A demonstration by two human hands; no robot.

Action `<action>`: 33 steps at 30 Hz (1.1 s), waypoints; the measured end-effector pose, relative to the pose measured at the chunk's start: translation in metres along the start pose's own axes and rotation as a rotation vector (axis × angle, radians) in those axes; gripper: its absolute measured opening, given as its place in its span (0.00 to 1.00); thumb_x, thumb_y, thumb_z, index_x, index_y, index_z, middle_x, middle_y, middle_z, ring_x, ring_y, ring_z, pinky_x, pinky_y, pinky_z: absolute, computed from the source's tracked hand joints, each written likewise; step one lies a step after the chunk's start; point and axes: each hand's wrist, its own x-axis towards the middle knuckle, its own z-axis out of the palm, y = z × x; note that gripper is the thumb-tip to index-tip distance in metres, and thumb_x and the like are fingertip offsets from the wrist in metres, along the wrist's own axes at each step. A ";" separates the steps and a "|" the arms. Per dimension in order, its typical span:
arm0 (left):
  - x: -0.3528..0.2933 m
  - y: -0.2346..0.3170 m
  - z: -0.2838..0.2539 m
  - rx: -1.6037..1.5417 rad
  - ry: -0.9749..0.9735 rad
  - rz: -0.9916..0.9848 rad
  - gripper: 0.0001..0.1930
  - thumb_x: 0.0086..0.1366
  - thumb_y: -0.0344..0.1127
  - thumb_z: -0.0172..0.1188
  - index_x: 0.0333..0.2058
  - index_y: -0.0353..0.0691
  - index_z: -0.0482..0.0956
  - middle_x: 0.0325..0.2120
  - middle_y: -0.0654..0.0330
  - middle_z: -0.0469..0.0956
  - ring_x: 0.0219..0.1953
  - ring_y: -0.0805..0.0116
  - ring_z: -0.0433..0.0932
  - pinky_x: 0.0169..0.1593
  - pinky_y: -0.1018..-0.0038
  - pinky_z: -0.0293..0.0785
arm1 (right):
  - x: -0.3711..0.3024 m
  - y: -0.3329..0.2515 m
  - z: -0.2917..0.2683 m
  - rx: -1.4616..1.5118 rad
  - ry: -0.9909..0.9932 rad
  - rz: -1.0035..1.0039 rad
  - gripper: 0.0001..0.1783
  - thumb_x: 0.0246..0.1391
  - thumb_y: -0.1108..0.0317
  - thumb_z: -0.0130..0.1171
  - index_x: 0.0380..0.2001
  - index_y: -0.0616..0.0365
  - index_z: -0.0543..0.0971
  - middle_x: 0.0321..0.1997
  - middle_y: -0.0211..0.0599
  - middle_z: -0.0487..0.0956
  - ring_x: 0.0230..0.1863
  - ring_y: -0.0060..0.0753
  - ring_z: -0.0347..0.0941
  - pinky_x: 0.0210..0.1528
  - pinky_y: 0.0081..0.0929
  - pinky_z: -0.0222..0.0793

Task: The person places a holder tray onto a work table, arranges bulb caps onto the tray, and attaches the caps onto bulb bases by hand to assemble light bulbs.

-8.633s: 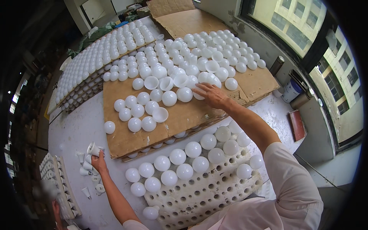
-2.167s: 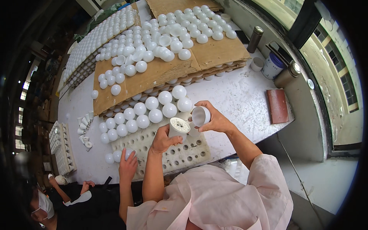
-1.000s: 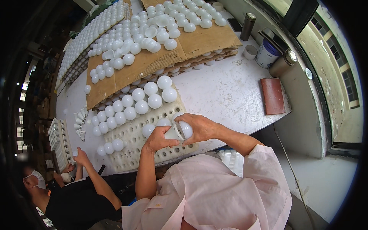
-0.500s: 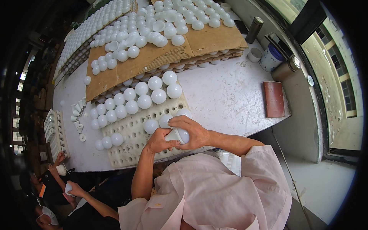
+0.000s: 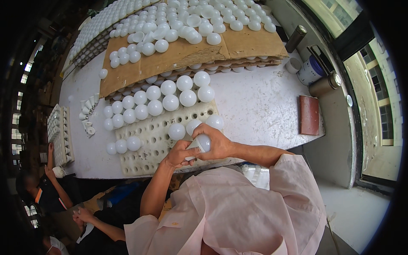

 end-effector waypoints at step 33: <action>-0.085 0.124 -0.341 0.028 1.259 0.594 0.16 0.60 0.34 0.60 0.44 0.31 0.75 0.36 0.51 0.81 0.34 0.65 0.81 0.32 0.75 0.74 | 0.139 -0.001 0.102 -0.786 -0.254 -0.061 0.33 0.38 0.59 0.70 0.51 0.52 0.74 0.55 0.43 0.67 0.56 0.50 0.64 0.56 0.44 0.64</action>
